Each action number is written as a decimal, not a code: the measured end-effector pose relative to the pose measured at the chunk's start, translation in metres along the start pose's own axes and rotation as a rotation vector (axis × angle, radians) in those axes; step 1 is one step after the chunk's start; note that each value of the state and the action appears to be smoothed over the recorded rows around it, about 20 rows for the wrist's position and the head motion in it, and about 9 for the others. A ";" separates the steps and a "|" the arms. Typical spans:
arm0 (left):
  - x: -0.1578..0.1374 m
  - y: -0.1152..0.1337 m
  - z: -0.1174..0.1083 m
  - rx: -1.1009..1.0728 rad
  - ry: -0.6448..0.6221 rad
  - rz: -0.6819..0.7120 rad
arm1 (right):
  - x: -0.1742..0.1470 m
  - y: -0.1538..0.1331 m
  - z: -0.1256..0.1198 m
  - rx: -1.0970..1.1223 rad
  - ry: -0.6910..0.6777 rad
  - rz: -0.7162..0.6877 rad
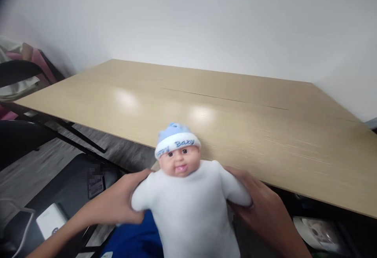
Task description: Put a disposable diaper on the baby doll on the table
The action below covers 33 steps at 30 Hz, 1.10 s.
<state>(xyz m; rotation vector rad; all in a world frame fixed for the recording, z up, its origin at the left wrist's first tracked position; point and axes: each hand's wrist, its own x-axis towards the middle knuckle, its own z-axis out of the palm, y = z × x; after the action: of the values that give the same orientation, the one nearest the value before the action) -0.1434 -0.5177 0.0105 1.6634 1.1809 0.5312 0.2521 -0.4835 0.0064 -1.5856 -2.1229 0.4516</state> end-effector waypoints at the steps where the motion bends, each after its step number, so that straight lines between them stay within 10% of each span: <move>1: 0.013 0.002 -0.006 0.025 0.015 0.026 | 0.004 0.005 -0.001 -0.042 0.020 0.040; 18: 0.170 -0.027 -0.075 0.692 0.359 0.263 | 0.049 0.061 0.005 -0.100 0.240 0.159; 33: 0.354 -0.062 -0.152 0.902 0.523 0.381 | 0.242 0.122 0.005 -0.224 0.184 0.075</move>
<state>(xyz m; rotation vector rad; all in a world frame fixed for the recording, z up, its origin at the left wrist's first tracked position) -0.1379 -0.1312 -0.0451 2.6610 1.6266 0.7625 0.2912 -0.2168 -0.0216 -1.7595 -2.0359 0.0877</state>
